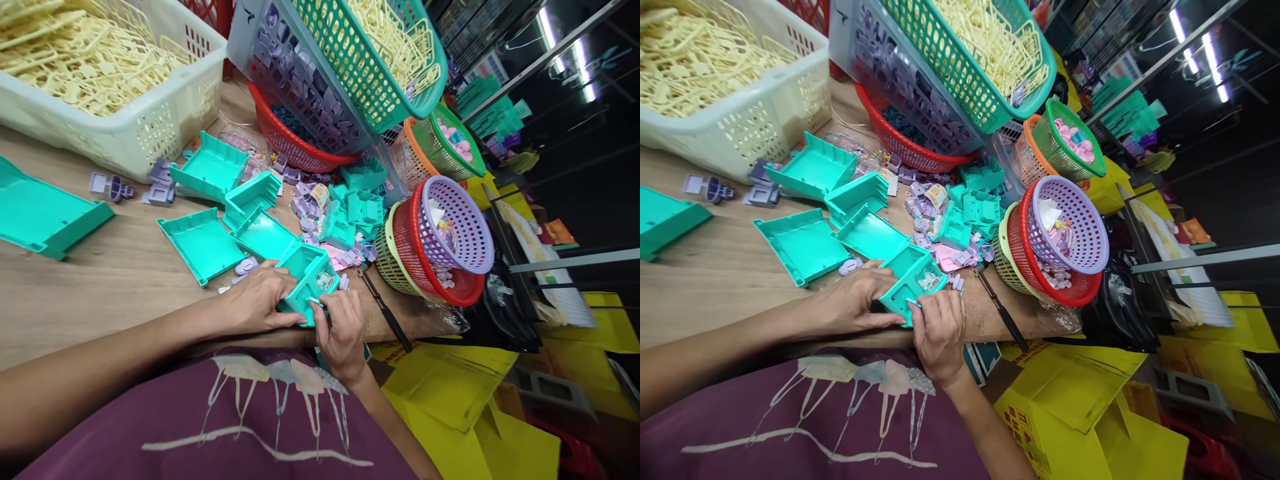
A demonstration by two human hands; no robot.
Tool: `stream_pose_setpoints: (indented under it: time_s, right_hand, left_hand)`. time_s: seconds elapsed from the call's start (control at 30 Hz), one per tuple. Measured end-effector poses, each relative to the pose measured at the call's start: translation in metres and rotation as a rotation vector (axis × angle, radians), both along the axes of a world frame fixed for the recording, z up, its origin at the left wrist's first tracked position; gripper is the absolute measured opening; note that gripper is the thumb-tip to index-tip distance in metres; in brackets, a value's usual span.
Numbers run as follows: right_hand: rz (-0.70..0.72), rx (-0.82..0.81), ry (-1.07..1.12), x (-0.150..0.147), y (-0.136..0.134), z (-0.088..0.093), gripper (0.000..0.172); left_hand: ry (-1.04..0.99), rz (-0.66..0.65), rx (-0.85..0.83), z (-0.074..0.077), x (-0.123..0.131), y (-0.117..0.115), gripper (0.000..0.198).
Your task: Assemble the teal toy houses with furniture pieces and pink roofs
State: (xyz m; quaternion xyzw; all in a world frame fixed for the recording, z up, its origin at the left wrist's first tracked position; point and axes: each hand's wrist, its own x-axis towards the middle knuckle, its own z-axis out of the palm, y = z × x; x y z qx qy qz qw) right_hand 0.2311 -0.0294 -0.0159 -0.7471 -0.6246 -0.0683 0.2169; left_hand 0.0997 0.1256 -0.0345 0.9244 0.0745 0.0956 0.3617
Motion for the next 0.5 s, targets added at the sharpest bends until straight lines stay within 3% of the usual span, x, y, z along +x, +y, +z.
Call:
stream_pose_setpoints:
  time_s: [0.5]
  right_hand:
    - [0.036,-0.082,-0.179,0.0011,0.0069,0.0069,0.021]
  left_hand:
    - [0.066,-0.025,0.0,0.0051,0.0006,0.0008,0.034]
